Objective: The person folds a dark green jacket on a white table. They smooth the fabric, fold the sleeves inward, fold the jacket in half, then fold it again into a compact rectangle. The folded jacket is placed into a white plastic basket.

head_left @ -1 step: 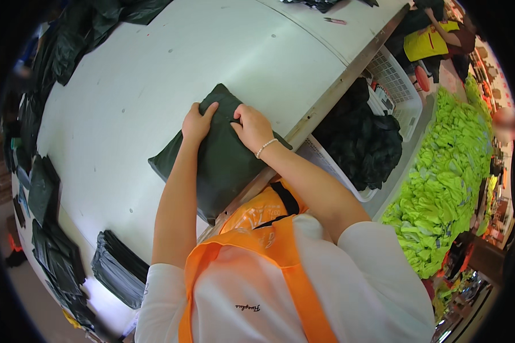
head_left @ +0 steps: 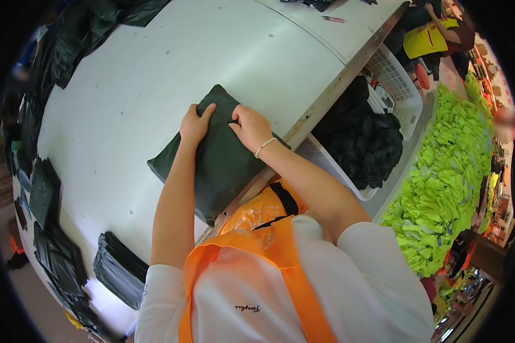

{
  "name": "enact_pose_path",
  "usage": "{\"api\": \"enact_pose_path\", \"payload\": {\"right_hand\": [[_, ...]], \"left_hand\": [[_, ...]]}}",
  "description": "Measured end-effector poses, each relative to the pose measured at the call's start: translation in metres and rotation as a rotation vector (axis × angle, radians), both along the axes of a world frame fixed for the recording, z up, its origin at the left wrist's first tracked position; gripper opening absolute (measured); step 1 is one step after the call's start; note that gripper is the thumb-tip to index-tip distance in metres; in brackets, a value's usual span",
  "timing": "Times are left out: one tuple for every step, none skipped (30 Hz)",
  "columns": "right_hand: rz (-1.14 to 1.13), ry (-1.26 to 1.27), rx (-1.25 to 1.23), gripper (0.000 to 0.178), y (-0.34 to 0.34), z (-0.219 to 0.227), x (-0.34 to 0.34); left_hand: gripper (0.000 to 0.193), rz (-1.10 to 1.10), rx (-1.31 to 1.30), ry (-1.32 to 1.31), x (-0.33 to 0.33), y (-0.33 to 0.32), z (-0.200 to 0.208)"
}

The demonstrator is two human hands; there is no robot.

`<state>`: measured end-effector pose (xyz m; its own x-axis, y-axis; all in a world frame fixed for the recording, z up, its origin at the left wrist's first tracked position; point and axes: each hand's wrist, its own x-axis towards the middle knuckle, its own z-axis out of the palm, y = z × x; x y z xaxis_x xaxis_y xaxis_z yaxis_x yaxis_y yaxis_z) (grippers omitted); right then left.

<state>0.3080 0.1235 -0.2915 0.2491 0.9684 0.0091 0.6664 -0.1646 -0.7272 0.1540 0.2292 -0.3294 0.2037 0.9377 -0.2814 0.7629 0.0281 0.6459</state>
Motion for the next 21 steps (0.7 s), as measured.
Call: {"api": "enact_pose_path", "payload": {"right_hand": [[0.058,-0.104,-0.012,0.018,0.002,0.005,-0.002],[0.108,-0.253,0.010,0.015,0.003,0.001,-0.004],[0.159,-0.401,0.029,0.012,0.001,0.000,-0.003],[0.209,-0.499,0.033,0.009,-0.004,-0.001,-0.001],[0.212,-0.518,0.066,0.011,-0.004,0.003,0.001],[0.216,-0.537,0.100,0.012,-0.003,0.005,0.002],[0.221,-0.555,0.133,0.013,-0.001,0.009,0.002],[0.219,-0.581,0.039,0.014,0.001,0.020,0.001],[0.259,-0.572,-0.033,0.013,0.000,0.030,0.003],[0.300,-0.561,-0.105,0.012,-0.004,0.040,0.007],[0.344,-0.555,-0.176,0.011,-0.008,0.046,0.009],[0.370,-0.580,-0.161,0.009,-0.011,0.045,0.010],[0.385,-0.581,-0.122,0.008,-0.012,0.051,0.008],[0.412,-0.580,-0.078,0.008,-0.009,0.059,0.003],[0.443,-0.571,-0.040,0.007,-0.009,0.063,-0.004],[0.491,-0.591,-0.002,0.005,-0.008,0.061,-0.010],[0.523,-0.585,0.008,0.006,-0.011,0.048,-0.014],[0.552,-0.587,0.023,0.006,-0.017,0.031,-0.013],[0.580,-0.587,0.038,0.007,-0.019,0.021,-0.010],[0.613,-0.600,-0.026,0.006,-0.018,0.021,-0.008],[0.637,-0.623,-0.093,0.007,-0.016,0.024,-0.002]], "left_hand": [[0.074,-0.009,-0.013,-0.010,-0.002,0.002,0.000],[0.073,-0.018,-0.012,-0.013,0.000,0.004,0.001],[0.073,-0.022,0.004,0.030,0.001,0.005,0.001],[0.072,-0.030,0.004,0.059,0.003,0.005,0.001],[0.071,-0.031,0.004,0.084,0.005,0.004,0.003],[0.069,-0.034,0.014,0.105,0.006,0.003,0.004],[0.068,-0.036,0.024,0.126,0.008,0.003,0.005],[0.067,-0.032,0.035,0.146,0.009,0.004,0.006],[0.066,-0.030,0.029,0.147,0.010,0.004,0.007],[0.065,-0.027,0.023,0.149,0.011,0.004,0.008],[0.064,-0.019,0.017,0.147,0.011,0.003,0.009],[0.063,-0.003,0.025,0.136,0.012,0.002,0.008],[0.062,0.014,0.032,0.125,0.012,0.000,0.007],[0.061,0.044,0.040,0.118,0.010,-0.001,0.007],[0.060,0.034,0.005,0.126,0.009,-0.002,0.007],[0.060,0.025,-0.030,0.133,0.012,0.002,0.006],[0.059,0.027,-0.069,0.149,0.010,0.003,0.007],[0.059,0.029,-0.042,0.149,0.011,0.000,0.010],[0.059,0.030,-0.016,0.153,0.015,-0.002,0.011],[0.059,0.035,0.006,0.138,0.013,-0.004,0.010],[0.059,0.033,0.031,0.117,0.013,-0.004,0.008]]}}
